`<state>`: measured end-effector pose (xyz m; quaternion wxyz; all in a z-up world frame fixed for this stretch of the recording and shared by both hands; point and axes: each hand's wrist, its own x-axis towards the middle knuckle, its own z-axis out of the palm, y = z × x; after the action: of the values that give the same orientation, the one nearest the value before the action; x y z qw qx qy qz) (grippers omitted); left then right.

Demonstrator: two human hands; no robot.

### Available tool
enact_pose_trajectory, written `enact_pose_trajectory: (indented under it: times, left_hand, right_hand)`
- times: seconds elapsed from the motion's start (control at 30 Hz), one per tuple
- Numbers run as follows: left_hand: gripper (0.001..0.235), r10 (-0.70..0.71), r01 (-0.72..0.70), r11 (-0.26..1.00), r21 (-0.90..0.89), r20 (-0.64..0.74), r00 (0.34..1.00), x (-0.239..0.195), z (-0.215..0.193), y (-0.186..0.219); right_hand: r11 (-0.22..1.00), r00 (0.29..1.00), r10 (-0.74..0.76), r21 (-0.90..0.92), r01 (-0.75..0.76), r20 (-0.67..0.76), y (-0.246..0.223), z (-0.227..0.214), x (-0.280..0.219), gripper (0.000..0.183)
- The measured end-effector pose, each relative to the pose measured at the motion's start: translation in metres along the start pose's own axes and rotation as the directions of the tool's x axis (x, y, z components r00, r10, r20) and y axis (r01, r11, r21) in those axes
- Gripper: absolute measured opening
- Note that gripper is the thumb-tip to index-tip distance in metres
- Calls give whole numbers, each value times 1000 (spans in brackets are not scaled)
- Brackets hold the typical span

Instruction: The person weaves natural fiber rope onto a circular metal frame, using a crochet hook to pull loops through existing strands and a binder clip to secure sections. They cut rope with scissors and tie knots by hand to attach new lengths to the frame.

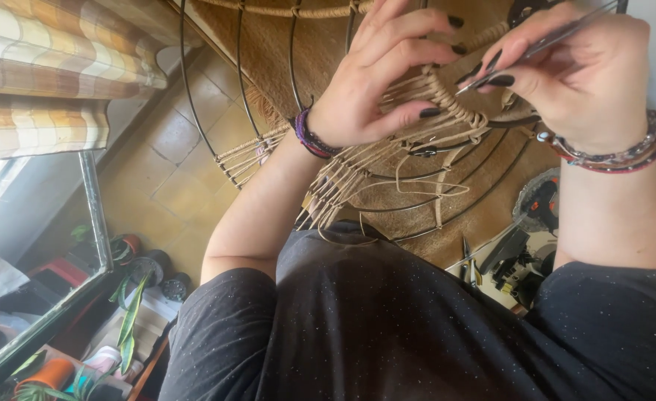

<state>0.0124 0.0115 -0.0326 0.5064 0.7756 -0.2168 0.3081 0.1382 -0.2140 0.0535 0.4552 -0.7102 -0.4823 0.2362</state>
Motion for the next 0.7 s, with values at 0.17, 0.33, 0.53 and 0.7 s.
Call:
enact_pose_trajectory:
  times: [0.17, 0.33, 0.53, 0.7]
  left_hand:
    - [51, 0, 0, 1000, 12, 21, 1000, 2, -2, -2]
    - [52, -9, 13, 998, -60, 61, 998, -1, -2, -6]
    - [51, -74, 75, 997, -8, 68, 995, -3, 0, -4]
    - [48, -117, 117, 993, 13, 46, 992, -5, 5, -5]
  right_hand:
    - [1000, 1000, 24, -3, -24, 21, -9, 3, 2, 14]
    - [998, 999, 39, 55, -39, 2, -8, 7, 2, 15]
    - [999, 999, 10, 31, -11, 53, -11, 5, 5, 11]
    - [998, 993, 57, -9, -56, 102, -16, 4, 9, 6]
